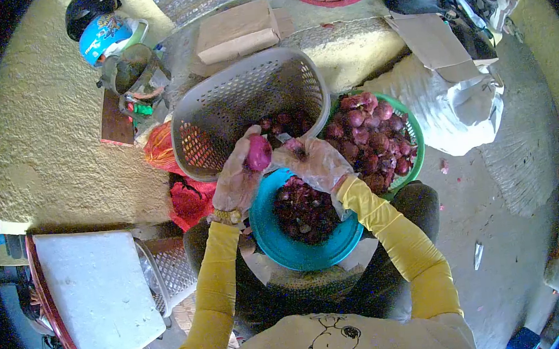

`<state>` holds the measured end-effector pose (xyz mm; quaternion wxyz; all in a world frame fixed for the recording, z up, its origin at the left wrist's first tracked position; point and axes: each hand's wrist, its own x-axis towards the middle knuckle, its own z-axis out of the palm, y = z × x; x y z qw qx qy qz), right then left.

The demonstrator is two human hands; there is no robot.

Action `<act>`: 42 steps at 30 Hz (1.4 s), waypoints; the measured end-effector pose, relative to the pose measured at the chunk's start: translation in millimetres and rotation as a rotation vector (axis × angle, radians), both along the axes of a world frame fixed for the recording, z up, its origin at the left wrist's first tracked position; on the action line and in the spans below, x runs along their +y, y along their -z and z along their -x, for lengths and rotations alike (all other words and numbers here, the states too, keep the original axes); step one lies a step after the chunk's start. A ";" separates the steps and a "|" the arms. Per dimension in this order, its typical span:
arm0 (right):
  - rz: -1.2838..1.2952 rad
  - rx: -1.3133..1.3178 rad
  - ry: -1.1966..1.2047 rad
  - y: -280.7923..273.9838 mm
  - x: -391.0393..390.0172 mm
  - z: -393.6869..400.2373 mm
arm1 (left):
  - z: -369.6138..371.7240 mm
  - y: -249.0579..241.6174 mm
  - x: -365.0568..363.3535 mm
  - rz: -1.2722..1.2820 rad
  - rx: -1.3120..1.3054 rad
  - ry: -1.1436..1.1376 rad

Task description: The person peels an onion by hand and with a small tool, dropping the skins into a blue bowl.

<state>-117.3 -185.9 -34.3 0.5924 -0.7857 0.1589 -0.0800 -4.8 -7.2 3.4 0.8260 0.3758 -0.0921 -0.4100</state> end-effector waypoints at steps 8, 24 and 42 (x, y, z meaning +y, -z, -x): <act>-0.007 -0.034 -0.030 -34.3 4.8 4.3 | -1.4 4.4 -0.5 -0.004 0.012 -0.005; -0.533 0.157 0.046 -29.6 -0.7 3.9 | -2.1 -2.2 -3.2 -0.111 -0.064 -0.171; -0.677 0.177 0.099 -30.5 0.1 2.5 | 0.5 10.9 -10.7 -0.144 -0.386 -0.132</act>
